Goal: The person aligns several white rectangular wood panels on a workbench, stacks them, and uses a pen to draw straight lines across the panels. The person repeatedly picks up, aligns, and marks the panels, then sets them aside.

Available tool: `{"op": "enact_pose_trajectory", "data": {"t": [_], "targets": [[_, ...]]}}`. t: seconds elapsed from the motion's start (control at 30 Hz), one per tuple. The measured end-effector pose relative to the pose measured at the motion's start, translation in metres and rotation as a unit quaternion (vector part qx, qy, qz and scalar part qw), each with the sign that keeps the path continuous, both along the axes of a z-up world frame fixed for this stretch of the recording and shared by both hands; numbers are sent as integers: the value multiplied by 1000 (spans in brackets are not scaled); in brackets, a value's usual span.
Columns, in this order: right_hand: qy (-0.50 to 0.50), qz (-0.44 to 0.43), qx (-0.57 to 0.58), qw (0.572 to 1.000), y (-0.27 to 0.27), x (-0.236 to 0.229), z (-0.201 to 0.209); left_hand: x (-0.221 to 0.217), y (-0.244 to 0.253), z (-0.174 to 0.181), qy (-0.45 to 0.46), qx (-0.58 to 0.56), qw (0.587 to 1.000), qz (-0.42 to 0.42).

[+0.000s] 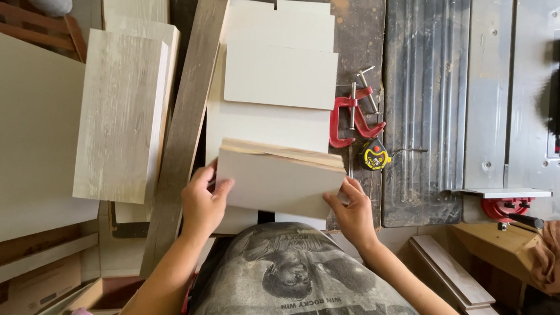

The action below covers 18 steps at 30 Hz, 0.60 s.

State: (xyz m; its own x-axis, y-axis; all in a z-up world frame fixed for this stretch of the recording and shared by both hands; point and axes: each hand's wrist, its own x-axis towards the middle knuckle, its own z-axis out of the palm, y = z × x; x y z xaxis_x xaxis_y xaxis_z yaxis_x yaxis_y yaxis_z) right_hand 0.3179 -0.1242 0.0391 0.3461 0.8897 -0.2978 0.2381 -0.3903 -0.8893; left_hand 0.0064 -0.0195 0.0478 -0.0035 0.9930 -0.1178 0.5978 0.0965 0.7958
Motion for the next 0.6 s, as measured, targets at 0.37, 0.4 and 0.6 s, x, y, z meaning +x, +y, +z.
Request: {"op": "enact_pose_trajectory", "data": {"t": [0.37,0.4,0.6], "targets": [[-52,14,320,946,7,-15,-34,-4,-15,-4,-169,74,983,25],[-88,27,331,939,7,-17,-33,-2,-13,2,-171,90,981,11],[-90,49,241,965,-3,-31,-20,-3,-19,-11,-131,128,983,-29]]}}
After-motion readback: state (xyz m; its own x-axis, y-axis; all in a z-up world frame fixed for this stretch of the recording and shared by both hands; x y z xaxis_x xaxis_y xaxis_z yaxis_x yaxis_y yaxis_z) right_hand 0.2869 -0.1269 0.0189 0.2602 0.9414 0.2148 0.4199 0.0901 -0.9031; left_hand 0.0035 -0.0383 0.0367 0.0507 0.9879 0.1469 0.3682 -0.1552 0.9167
